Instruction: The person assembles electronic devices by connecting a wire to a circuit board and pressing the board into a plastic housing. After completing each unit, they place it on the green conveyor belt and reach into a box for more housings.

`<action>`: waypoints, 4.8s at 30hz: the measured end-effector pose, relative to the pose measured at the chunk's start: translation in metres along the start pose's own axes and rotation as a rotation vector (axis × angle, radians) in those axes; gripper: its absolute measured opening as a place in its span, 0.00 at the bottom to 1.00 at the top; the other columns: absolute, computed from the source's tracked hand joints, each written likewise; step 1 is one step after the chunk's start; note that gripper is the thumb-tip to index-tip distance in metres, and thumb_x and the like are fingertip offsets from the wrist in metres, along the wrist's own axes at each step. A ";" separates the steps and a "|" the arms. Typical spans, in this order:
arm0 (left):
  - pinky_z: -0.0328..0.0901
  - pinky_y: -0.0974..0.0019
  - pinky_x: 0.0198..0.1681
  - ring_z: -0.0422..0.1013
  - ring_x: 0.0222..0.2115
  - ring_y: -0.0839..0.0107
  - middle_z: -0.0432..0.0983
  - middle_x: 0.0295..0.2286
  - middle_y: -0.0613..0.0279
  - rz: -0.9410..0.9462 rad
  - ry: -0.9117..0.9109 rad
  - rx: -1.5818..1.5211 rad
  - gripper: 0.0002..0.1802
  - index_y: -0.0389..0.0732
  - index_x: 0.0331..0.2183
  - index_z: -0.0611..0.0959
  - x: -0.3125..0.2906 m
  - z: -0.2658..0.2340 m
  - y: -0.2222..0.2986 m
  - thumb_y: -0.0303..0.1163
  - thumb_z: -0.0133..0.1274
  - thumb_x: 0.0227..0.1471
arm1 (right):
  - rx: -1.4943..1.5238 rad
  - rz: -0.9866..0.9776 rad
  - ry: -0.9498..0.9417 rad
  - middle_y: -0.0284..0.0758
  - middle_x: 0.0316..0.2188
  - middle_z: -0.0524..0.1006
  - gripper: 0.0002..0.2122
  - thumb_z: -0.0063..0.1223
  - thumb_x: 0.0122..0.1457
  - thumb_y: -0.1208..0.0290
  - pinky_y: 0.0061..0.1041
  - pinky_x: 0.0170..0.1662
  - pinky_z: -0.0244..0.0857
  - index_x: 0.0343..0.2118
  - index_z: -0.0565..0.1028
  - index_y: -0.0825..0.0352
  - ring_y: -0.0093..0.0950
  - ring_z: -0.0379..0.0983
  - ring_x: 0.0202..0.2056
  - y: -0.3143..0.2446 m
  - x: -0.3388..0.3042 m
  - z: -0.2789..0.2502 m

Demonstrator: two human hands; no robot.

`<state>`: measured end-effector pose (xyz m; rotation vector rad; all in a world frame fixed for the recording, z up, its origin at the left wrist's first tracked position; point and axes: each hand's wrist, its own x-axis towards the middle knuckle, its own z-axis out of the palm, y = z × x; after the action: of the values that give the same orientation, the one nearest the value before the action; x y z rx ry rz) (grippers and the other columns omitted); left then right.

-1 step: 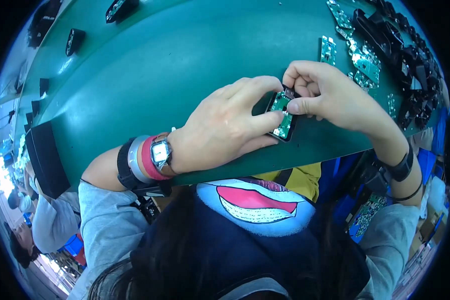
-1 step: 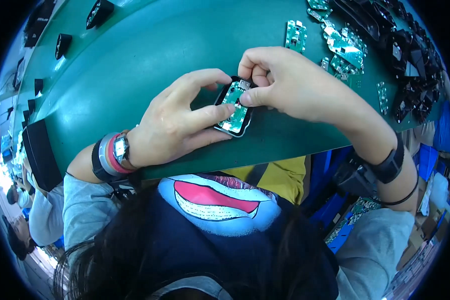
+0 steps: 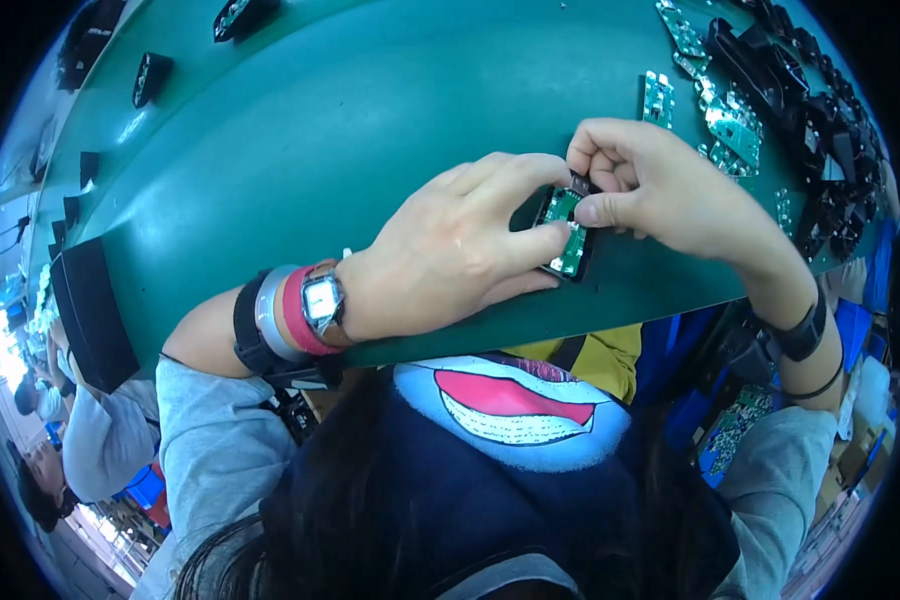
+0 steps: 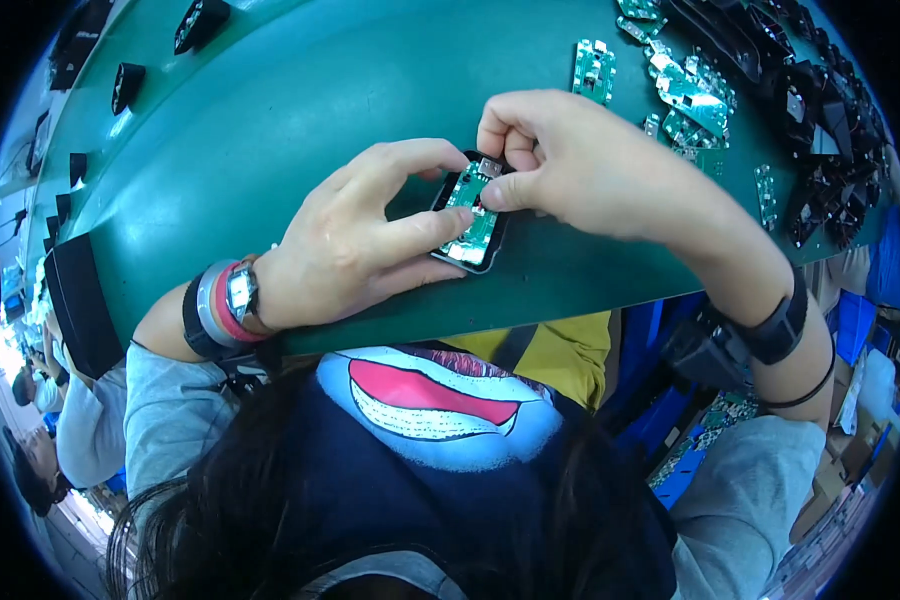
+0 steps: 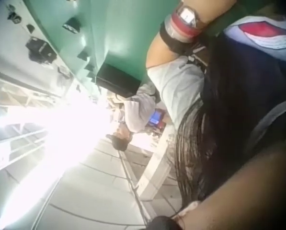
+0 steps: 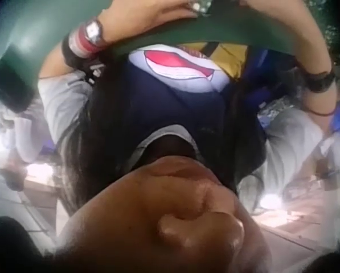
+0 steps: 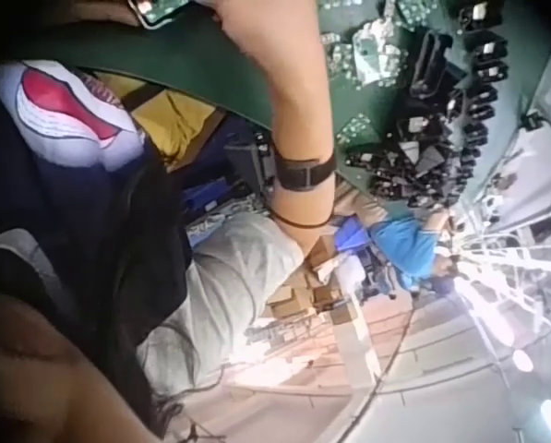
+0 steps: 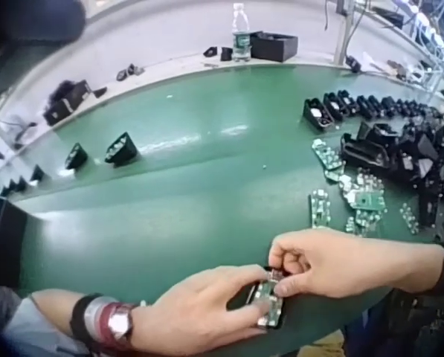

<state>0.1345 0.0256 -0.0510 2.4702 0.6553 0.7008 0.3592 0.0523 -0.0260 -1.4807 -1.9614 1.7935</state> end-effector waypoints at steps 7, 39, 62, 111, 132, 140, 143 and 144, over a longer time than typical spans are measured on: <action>0.63 0.62 0.41 0.67 0.42 0.62 0.68 0.39 0.60 0.206 -0.173 0.219 0.16 0.42 0.31 0.75 0.003 -0.009 -0.006 0.38 0.60 0.40 | -0.503 -0.185 0.092 0.39 0.18 0.67 0.13 0.61 0.44 0.79 0.32 0.25 0.58 0.25 0.64 0.70 0.33 0.64 0.21 -0.026 0.016 0.000; 0.70 0.62 0.28 0.75 0.27 0.59 0.77 0.28 0.57 -0.207 0.167 0.916 0.25 0.42 0.50 0.73 0.124 -0.055 -0.046 0.43 0.52 0.53 | -0.424 -0.204 1.018 0.28 0.23 0.74 0.07 0.56 0.55 0.73 0.15 0.32 0.62 0.32 0.75 0.71 0.15 0.68 0.26 0.022 -0.078 -0.094; 0.66 0.67 0.26 0.73 0.24 0.69 0.75 0.28 0.57 -0.423 0.114 -0.387 0.28 0.43 0.53 0.70 0.023 -0.068 0.004 0.24 0.56 0.49 | -0.770 -0.717 0.501 0.39 0.42 0.73 0.21 0.48 0.42 0.87 0.33 0.52 0.60 0.43 0.72 0.66 0.39 0.66 0.44 -0.007 -0.001 -0.062; 0.58 0.79 0.21 0.62 0.19 0.84 0.65 0.21 0.69 -0.563 -0.081 -0.661 0.37 0.31 0.52 0.64 0.042 0.000 -0.010 0.23 0.63 0.41 | 0.285 -0.268 0.544 0.28 0.32 0.69 0.03 0.53 0.57 0.80 0.14 0.35 0.56 0.33 0.74 0.73 0.14 0.62 0.31 0.015 0.001 0.033; 0.56 0.81 0.20 0.60 0.17 0.88 0.68 0.20 0.71 -0.642 -0.108 -0.814 0.37 0.32 0.52 0.65 0.037 0.005 -0.006 0.23 0.64 0.41 | 0.085 -0.400 0.626 0.31 0.28 0.74 0.06 0.53 0.53 0.83 0.13 0.27 0.61 0.35 0.77 0.71 0.15 0.68 0.25 0.025 -0.016 0.036; 0.67 0.68 0.26 0.73 0.20 0.66 0.74 0.18 0.56 -0.607 -0.056 -0.740 0.33 0.24 0.44 0.71 0.040 0.005 -0.007 0.27 0.64 0.35 | -0.167 -0.472 0.708 0.34 0.28 0.74 0.05 0.58 0.49 0.83 0.19 0.28 0.64 0.30 0.77 0.69 0.25 0.71 0.28 0.026 -0.015 0.035; 0.67 0.68 0.26 0.73 0.21 0.65 0.74 0.18 0.55 -0.592 -0.057 -0.704 0.32 0.24 0.43 0.71 0.038 0.008 -0.008 0.26 0.64 0.35 | -0.400 -0.478 0.768 0.36 0.27 0.73 0.06 0.59 0.46 0.83 0.24 0.30 0.64 0.29 0.77 0.69 0.31 0.71 0.30 0.020 -0.016 0.035; 0.67 0.67 0.26 0.73 0.21 0.64 0.74 0.19 0.55 -0.572 -0.050 -0.673 0.32 0.24 0.43 0.71 0.038 0.009 -0.009 0.26 0.64 0.34 | -0.399 -0.477 0.765 0.36 0.27 0.73 0.06 0.59 0.46 0.83 0.24 0.30 0.64 0.29 0.77 0.69 0.31 0.71 0.30 0.018 -0.017 0.033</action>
<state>0.1656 0.0505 -0.0495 1.5773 0.8786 0.5141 0.3568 0.0141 -0.0421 -1.3299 -2.0303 0.5391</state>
